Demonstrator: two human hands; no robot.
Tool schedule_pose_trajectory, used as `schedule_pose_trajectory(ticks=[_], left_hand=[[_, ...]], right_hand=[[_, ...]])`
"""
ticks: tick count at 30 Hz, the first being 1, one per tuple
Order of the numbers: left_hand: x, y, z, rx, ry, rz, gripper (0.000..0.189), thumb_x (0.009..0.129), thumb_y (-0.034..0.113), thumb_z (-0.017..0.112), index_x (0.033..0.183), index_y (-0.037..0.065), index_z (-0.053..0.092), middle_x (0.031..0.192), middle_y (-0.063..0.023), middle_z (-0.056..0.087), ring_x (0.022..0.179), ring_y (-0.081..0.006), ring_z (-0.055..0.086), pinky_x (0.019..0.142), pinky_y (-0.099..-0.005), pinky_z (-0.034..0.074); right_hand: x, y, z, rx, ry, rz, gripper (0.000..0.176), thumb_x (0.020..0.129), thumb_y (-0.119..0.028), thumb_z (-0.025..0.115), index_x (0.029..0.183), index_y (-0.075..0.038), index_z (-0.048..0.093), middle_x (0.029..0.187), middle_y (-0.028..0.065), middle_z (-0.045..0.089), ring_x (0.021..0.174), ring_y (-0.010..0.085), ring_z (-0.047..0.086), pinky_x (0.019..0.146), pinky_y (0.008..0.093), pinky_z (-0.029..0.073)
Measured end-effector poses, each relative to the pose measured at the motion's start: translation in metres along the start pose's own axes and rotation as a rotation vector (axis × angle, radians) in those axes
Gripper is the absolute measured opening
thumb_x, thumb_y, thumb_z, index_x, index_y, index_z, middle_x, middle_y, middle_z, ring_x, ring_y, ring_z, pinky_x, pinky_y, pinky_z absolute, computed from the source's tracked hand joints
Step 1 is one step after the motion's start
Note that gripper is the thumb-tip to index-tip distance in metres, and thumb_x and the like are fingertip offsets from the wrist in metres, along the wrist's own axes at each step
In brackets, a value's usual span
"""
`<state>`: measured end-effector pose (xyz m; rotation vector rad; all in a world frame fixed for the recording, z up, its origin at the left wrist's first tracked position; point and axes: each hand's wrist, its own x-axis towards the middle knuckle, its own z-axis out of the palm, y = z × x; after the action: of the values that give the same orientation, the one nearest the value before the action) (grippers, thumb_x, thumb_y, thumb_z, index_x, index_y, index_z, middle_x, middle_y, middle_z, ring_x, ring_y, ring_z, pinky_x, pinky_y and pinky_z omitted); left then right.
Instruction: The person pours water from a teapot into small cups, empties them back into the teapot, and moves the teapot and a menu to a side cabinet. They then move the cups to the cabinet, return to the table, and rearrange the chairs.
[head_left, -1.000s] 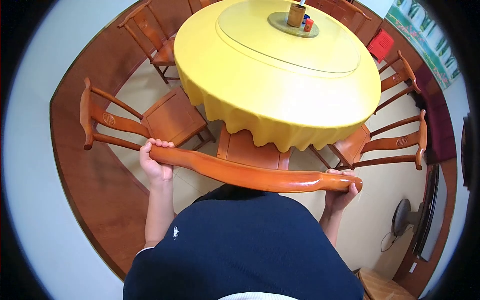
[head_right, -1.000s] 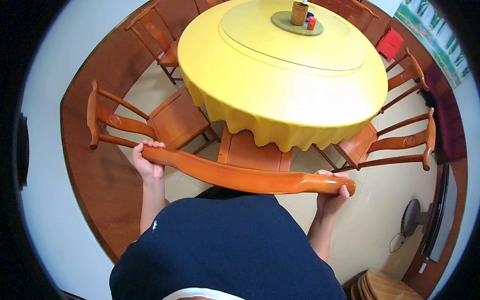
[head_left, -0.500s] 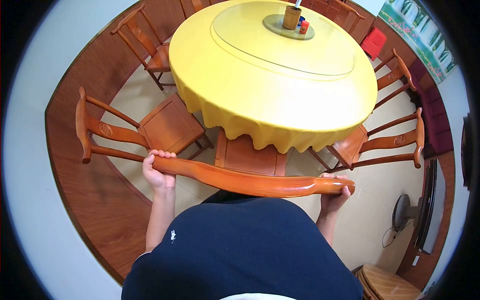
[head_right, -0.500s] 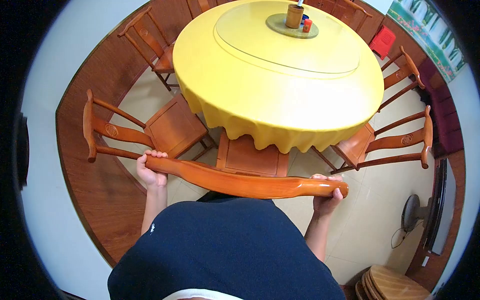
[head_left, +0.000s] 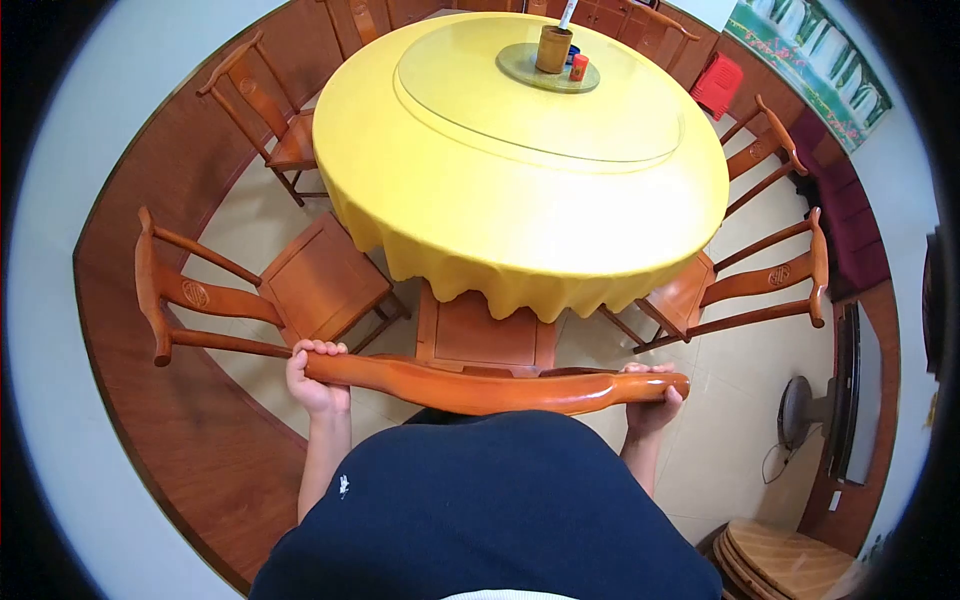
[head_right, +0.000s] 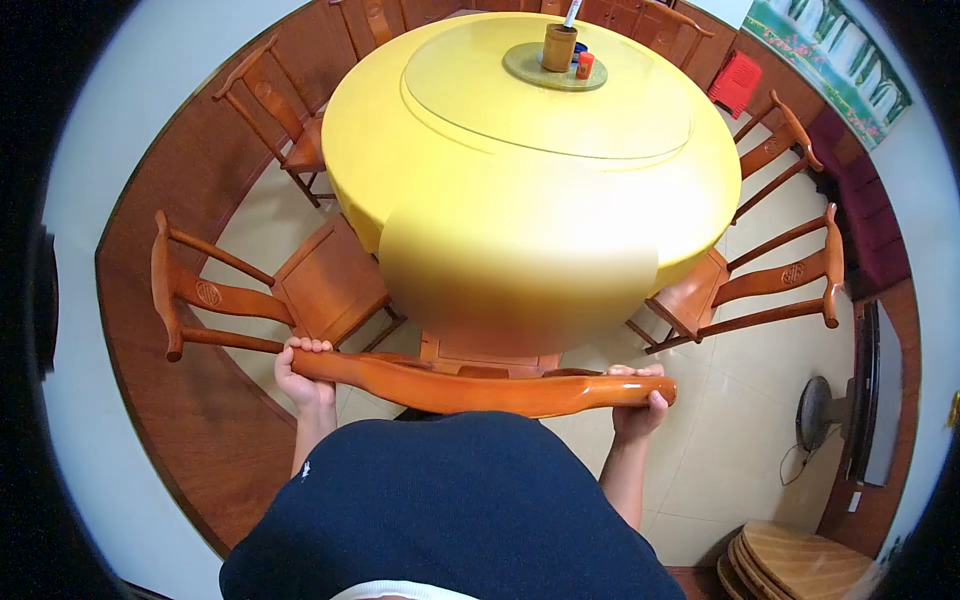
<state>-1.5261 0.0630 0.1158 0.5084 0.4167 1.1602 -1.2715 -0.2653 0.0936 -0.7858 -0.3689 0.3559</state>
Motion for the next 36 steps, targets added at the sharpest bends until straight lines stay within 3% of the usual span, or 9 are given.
schedule_pose_trajectory(ticks=[12,16,19,22,24,26,28,31,36], left_hand=[[-0.015,0.016,-0.022,0.177,-0.144,-0.124,0.019,0.08,0.02,0.042,0.09,0.004,0.046,0.087,-0.0088,0.052,0.084,-0.0198,0.049,0.08,-0.0351,0.038],[-0.024,0.055,-0.054,0.274,-0.125,-0.21,0.035,0.082,0.031,0.04,0.106,0.006,0.04,0.097,-0.0096,0.049,0.09,-0.0204,0.047,0.082,-0.0327,0.036],[-0.021,0.102,-0.091,0.321,-0.05,-0.12,0.03,0.081,0.025,0.039,0.103,0.004,0.041,0.095,-0.0098,0.049,0.088,-0.0188,0.047,0.078,-0.0311,0.037],[-0.012,0.149,-0.132,0.283,0.136,0.074,0.026,0.081,0.021,0.039,0.1,0.003,0.041,0.088,-0.0097,0.049,0.083,-0.018,0.047,0.075,-0.0299,0.038],[0.001,0.179,-0.153,0.333,0.259,0.22,0.024,0.081,0.019,0.04,0.098,0.002,0.042,0.086,-0.0095,0.049,0.08,-0.0171,0.047,0.073,-0.0292,0.039],[0.018,0.207,-0.169,0.394,0.39,0.385,0.021,0.081,0.017,0.041,0.096,0.001,0.043,0.085,-0.0093,0.049,0.078,-0.0162,0.047,0.071,-0.0285,0.04],[0.044,0.236,-0.186,0.447,0.548,0.478,0.018,0.08,0.014,0.043,0.092,0.001,0.044,0.082,-0.0086,0.049,0.075,-0.0148,0.048,0.067,-0.0272,0.04],[0.084,0.272,-0.205,0.477,0.549,0.435,0.018,0.079,0.013,0.045,0.093,0.002,0.045,0.083,-0.0074,0.049,0.075,-0.0145,0.048,0.066,-0.0269,0.04],[0.163,0.317,-0.227,0.614,0.445,0.293,0.027,0.079,0.018,0.045,0.103,0.006,0.041,0.093,-0.0074,0.048,0.082,-0.0165,0.048,0.071,-0.0303,0.04]], right_hand=[[-0.025,0.007,-0.012,0.03,0.024,0.021,0.038,0.072,-0.035,0.048,0.095,-0.005,0.052,0.088,0.0152,0.056,0.089,0.0314,0.05,0.086,0.0411,0.034],[-0.042,0.013,0.013,0.168,0.198,0.051,0.049,0.073,-0.047,0.048,0.101,-0.007,0.049,0.102,0.0136,0.05,0.101,0.0286,0.044,0.088,0.0419,0.033],[-0.062,0.057,-0.015,0.101,0.801,0.032,0.041,0.077,-0.045,0.042,0.094,-0.009,0.05,0.09,0.0107,0.053,0.09,0.0244,0.05,0.078,0.0377,0.041],[-0.122,0.161,-0.123,-0.18,0.547,0.584,0.024,0.078,-0.034,0.044,0.065,-0.015,0.041,0.052,-0.0007,0.046,0.045,0.0136,0.045,0.039,0.0229,0.034],[-0.142,0.208,-0.059,-0.298,0.35,1.176,0.017,0.078,-0.03,0.045,0.073,-0.014,0.045,0.063,0.0029,0.051,0.055,0.0153,0.05,0.046,0.0252,0.039],[-0.157,0.248,0.046,-0.766,0.046,1.279,0.035,0.074,-0.031,0.05,0.098,-0.007,0.045,0.085,0.0104,0.055,0.068,0.0178,0.052,0.06,0.028,0.042],[-0.153,0.313,0.1,-1.053,-0.332,1.314,0.034,0.072,-0.031,0.054,0.091,-0.003,0.05,0.082,0.0089,0.056,0.071,0.0192,0.053,0.063,0.0299,0.042],[-0.135,0.382,0.209,-1.295,-0.824,0.724,0.049,0.069,-0.035,0.059,0.098,0.003,0.048,0.085,0.015,0.056,0.078,0.0253,0.054,0.07,0.0326,0.043],[-0.118,0.434,0.459,-0.968,-1.023,-0.166,0.077,0.058,-0.03,0.07,0.118,-0.003,0.03,0.117,0.0189,0.036,0.105,0.0342,0.037,0.087,0.0401,0.032]])
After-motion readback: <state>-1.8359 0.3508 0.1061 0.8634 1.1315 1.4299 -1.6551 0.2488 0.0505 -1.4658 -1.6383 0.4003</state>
